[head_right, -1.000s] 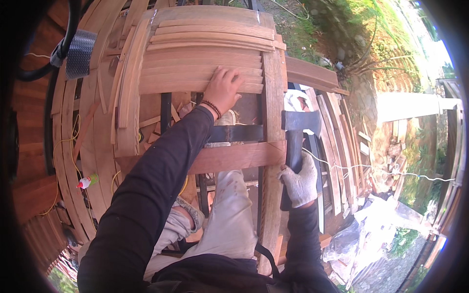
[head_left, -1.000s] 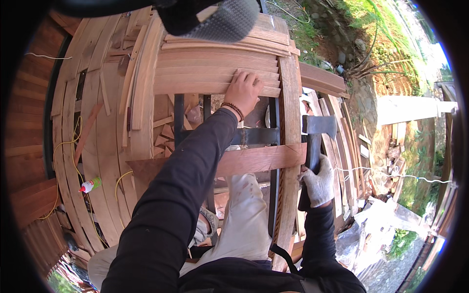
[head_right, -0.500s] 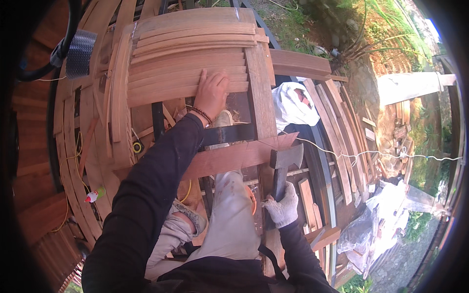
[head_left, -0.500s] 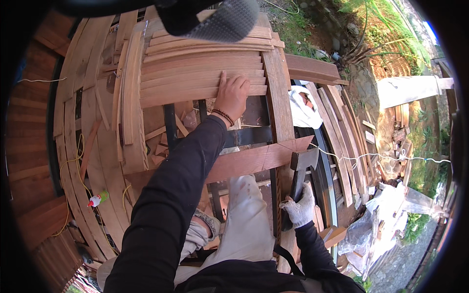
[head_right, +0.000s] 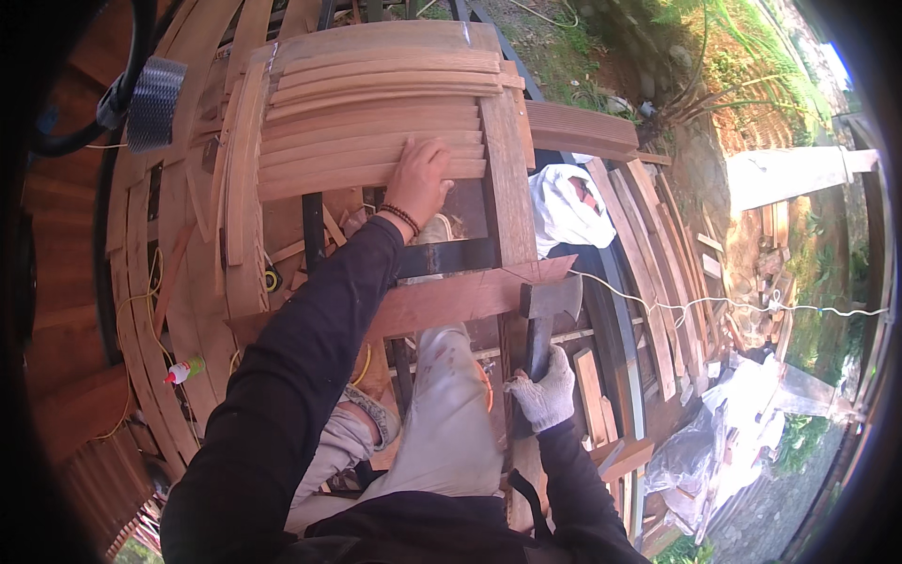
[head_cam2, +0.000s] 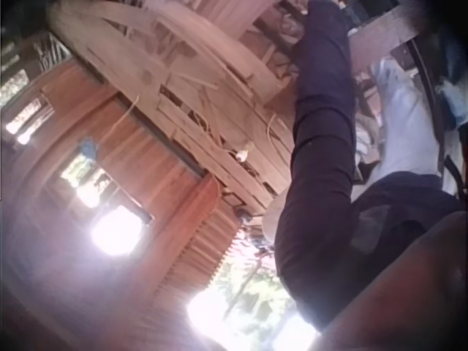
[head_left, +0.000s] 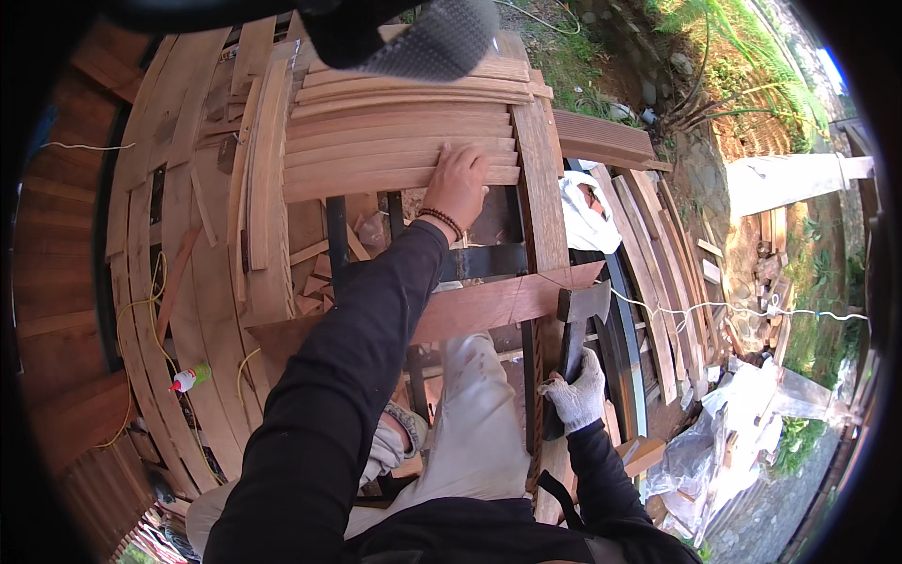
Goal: The person assembles a wooden structure by placing thin wooden slats into a frame and tapping them into place with a hammer. They repeatedly position slats, align them, and strike them to secure them within the frame.
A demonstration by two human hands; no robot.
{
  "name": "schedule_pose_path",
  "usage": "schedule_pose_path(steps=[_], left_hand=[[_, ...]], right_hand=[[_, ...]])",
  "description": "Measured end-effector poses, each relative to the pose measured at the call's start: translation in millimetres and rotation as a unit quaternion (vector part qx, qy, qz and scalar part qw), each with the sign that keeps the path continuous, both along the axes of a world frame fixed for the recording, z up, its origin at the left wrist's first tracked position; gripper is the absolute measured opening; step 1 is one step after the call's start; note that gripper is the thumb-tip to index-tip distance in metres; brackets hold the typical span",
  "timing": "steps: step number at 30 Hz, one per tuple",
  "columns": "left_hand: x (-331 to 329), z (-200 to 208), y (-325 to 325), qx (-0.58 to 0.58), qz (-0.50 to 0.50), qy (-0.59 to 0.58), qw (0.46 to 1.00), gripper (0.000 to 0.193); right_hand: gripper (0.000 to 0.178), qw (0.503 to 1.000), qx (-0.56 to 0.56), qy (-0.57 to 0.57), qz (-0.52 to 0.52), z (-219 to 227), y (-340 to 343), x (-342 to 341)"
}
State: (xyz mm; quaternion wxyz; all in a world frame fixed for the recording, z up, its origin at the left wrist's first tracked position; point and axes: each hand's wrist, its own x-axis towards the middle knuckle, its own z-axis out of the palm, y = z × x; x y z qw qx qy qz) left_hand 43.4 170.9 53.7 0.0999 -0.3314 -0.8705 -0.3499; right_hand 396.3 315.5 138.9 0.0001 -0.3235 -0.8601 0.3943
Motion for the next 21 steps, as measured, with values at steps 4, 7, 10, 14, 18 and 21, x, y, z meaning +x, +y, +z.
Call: schedule_pose_path(steps=[4, 7, 10, 14, 18, 21], left_hand=[[30, 30, -36, 0.088, 0.081, -0.264, 0.957, 0.036], [24, 14, -91, 0.291, 0.208, -0.493, 0.794, 0.039], [11, -16, -146, 0.440, 0.293, -0.559, 0.638, 0.055], [-15, -14, -157, 0.532, 0.328, -0.545, 0.559, 0.064], [-22, -18, -160, 0.507, 0.341, -0.535, 0.583, 0.067], [-27, -24, -166, 0.509, 0.368, -0.525, 0.574, 0.067]], right_hand=[[0.043, 1.000, -0.013, -0.012, 0.022, 23, -8, 11], [0.041, 0.997, 0.058, -0.025, 0.049, 23, -10, 43], [0.054, 0.993, 0.040, -0.091, 0.060, 25, -8, 56], [0.051, 0.938, 0.234, -0.187, 0.173, 48, -14, 37], [0.056, 0.892, 0.269, -0.308, 0.193, 80, -17, 5], [0.040, 0.979, 0.150, -0.030, 0.131, 79, -22, -52]])
